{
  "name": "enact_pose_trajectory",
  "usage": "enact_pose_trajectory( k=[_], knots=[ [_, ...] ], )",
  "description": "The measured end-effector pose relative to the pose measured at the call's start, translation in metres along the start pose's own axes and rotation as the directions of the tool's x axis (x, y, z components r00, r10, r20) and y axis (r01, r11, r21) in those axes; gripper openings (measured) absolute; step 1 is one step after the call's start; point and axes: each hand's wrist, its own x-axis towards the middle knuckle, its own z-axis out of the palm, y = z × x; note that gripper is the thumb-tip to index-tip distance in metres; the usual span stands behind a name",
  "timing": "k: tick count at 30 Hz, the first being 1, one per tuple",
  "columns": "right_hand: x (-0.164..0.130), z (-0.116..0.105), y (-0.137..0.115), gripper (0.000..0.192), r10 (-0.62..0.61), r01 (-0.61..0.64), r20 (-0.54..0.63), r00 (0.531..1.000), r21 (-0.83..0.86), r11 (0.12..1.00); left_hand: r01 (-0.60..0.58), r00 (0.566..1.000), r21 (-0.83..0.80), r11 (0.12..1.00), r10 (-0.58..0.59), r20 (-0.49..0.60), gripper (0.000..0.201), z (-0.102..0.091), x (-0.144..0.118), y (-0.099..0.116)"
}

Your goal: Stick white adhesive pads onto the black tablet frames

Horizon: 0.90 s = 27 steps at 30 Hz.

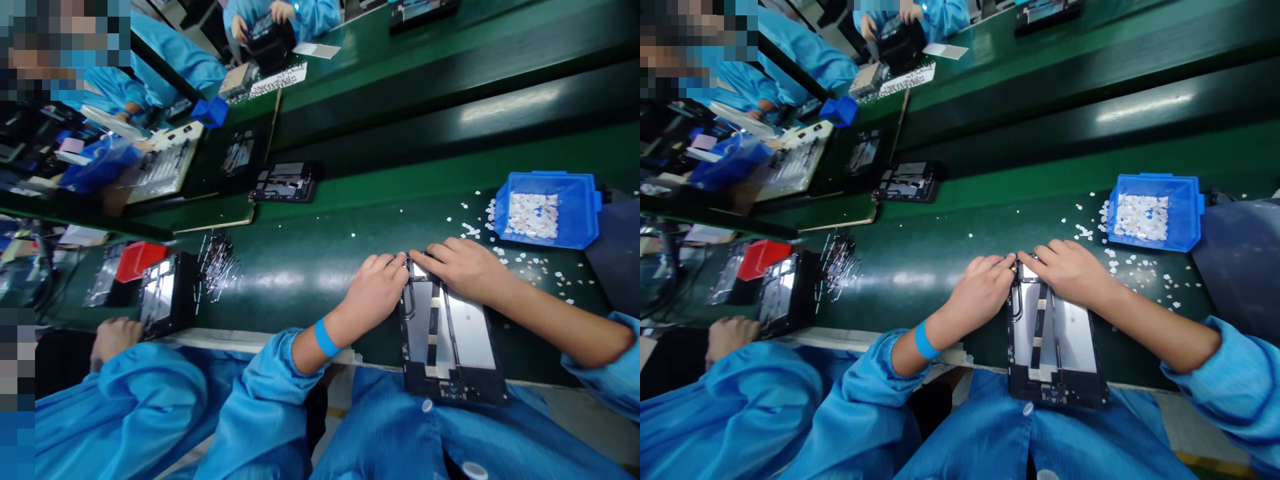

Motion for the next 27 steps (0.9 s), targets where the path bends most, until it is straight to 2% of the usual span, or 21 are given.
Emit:
enact_pose_trajectory(
  k=[5,8,12,14,17,21,24,27],
  knots=[
    [0.002,-0.001,0.001,0.035,-0.001,0.001,0.016,1.0,0.005,1.0,0.037,0.999,-0.084,0.996,-0.034,0.028,0.023,-0.006,0.003,0.002],
    [0.003,-0.001,0.002,0.034,0.001,-0.001,0.035,0.999,-0.011,1.0,0.113,0.994,-0.177,0.978,-0.109,0.031,0.019,-0.01,0.007,-0.005],
    [0.002,0.0,0.006,0.034,-0.025,0.025,0.033,0.999,-0.006,1.0,0.204,0.975,-0.359,0.911,-0.222,-0.008,0.012,-0.014,0.013,-0.012],
    [0.001,0.001,0.006,0.034,-0.035,0.035,0.023,0.999,-0.011,0.999,0.2,0.977,-0.304,0.931,-0.211,-0.005,0.013,-0.013,0.014,-0.01],
    [0.0,0.002,0.005,0.036,-0.038,0.039,0.013,0.999,-0.025,0.999,0.136,0.991,-0.112,0.984,-0.134,0.027,0.018,-0.008,0.012,0.0],
    [0.0,0.001,0.002,0.037,-0.029,0.029,0.008,1.0,-0.039,0.999,0.049,0.998,0.047,0.998,-0.051,0.027,0.024,0.0,0.006,0.012],
    [0.001,-0.001,-0.001,0.037,-0.018,0.019,0.009,1.0,-0.038,0.999,0.021,0.999,0.093,0.995,-0.024,0.038,0.026,0.001,0.006,0.016],
    [0.003,-0.003,-0.001,0.036,-0.009,0.01,0.011,1.0,-0.018,1.0,0.039,0.998,0.026,0.999,-0.04,0.045,0.024,-0.002,0.008,0.014]
  ],
)
